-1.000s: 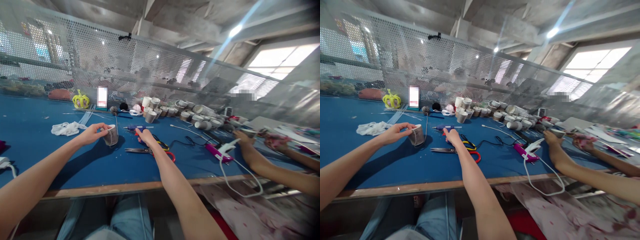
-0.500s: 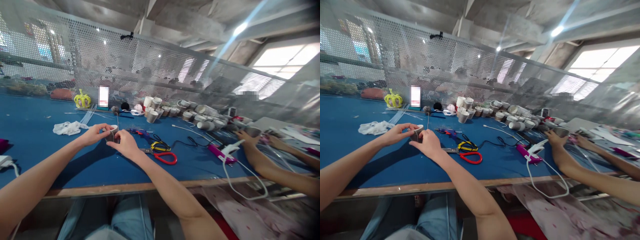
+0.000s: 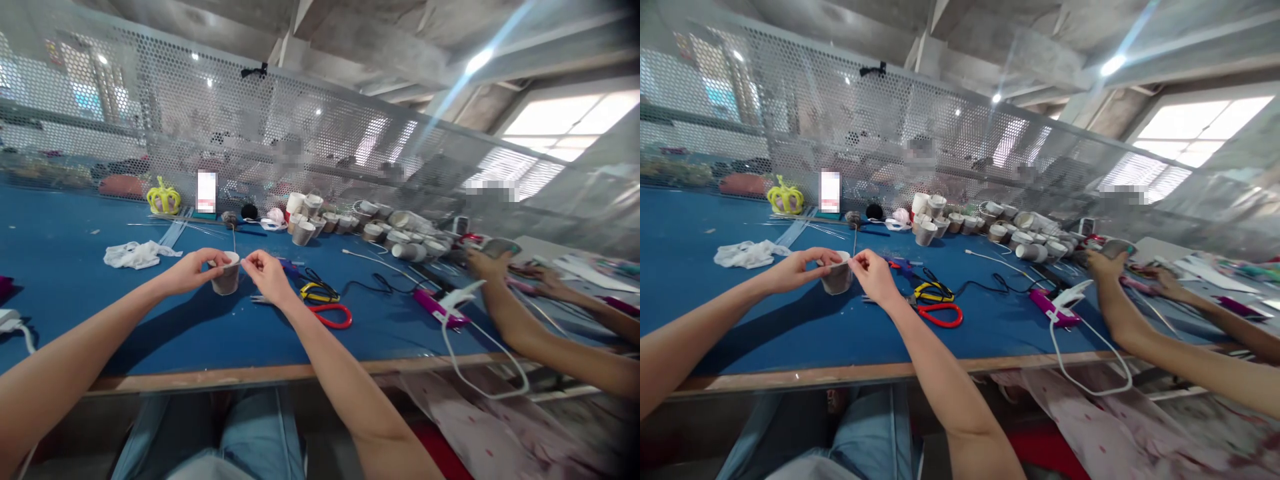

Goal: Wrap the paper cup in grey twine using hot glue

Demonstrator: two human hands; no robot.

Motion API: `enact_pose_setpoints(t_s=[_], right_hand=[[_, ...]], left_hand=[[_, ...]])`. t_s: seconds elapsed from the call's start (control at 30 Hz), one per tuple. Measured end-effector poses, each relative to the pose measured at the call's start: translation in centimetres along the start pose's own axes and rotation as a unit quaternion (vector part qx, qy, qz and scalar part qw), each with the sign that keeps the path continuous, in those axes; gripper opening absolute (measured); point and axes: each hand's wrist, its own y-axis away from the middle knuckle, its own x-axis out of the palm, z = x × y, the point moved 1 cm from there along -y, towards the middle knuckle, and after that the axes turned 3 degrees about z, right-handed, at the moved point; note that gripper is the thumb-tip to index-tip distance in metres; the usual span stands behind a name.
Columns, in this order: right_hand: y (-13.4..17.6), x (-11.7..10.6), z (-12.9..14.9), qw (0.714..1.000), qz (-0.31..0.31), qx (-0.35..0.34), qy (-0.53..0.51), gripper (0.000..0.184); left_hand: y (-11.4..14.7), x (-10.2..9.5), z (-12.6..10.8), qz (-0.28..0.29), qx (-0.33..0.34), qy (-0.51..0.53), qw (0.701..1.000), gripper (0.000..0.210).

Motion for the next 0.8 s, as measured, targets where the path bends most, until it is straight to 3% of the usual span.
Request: enact_pose_setpoints(t_s=[0.1,0.57,0.8], right_hand=[[-0.2,-0.1,-0.5,0.999,-0.017,-0.031,0.019,0.018],[0.0,-0.3,-0.5,0.999,-0.010,-0.033,0.029,0.016],[0.2,-0.4,-0.2,0.997,0.038,-0.052,0.032,0.022]], left_hand=[[0.0,0.0,-0.1,0.012,0.008,0.002,1.000,0.017],[0.2,-0.8,-0.9,0.080,0.010,0.066,0.995,0.020],[0.3,-1.1,-0.5,0.123,0.000,0.116,0.986,0.018]])
